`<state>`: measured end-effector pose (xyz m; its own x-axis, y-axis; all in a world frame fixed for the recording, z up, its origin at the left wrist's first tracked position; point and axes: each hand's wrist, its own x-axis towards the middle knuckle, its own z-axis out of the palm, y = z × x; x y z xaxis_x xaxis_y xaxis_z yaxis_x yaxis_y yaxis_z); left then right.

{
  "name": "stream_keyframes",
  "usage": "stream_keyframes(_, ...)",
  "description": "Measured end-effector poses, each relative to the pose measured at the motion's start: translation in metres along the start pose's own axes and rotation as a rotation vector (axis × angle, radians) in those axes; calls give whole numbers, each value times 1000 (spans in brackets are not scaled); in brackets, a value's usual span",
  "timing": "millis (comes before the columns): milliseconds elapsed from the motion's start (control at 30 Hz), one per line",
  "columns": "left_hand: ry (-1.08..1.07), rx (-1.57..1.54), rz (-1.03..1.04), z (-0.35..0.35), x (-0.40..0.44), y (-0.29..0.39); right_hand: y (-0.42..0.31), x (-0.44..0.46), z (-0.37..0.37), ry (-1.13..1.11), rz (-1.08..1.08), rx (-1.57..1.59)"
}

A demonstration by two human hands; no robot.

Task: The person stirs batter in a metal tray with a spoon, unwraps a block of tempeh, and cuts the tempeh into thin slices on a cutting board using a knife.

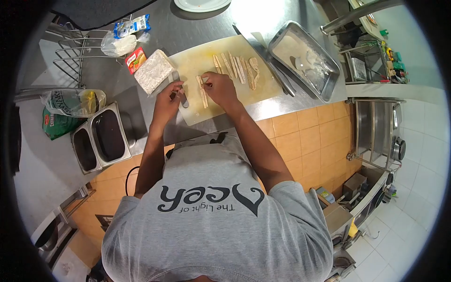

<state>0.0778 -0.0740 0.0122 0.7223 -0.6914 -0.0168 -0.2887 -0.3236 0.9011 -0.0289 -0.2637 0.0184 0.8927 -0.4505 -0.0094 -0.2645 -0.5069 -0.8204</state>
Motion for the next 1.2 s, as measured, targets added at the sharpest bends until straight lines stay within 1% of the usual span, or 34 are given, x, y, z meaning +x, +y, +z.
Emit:
stream_keyframes(67,-24,19,-56,0,0,6,8,4,5,54,-35,-34)
stream_keyframes(100,-21,17,-41,2,1,4,8,6,7,76,-49,-50)
stream_keyframes(200,-16,24,-16,3,5,3,7,14,5,53,-69,-145)
stream_keyframes(300,-15,52,-9,-1,4,9,1,16,-2,-53,-126,-181)
stream_keyframes(500,-2,62,41,-4,7,3,14,14,-8,-105,-90,37)
stream_keyframes(600,-11,74,40,-7,11,4,16,12,-18,-136,13,204)
stream_keyframes(700,-27,72,28,-6,16,3,5,2,-34,-207,330,638)
stream_keyframes(800,-32,71,49,-1,20,2,8,-9,-44,-183,379,758)
stream_keyframes(900,-25,64,56,5,25,2,7,-22,-62,-81,390,848)
stream_keyframes(1033,21,31,36,12,22,1,29,-29,-105,43,324,837)
stream_keyframes(1100,48,9,24,14,22,-3,37,-27,-136,148,268,788)
stream_keyframes(1133,36,-16,-7,14,22,-5,38,-26,-152,188,281,801)
stream_keyframes(1200,80,3,-32,20,22,-6,45,-19,-175,251,293,827)
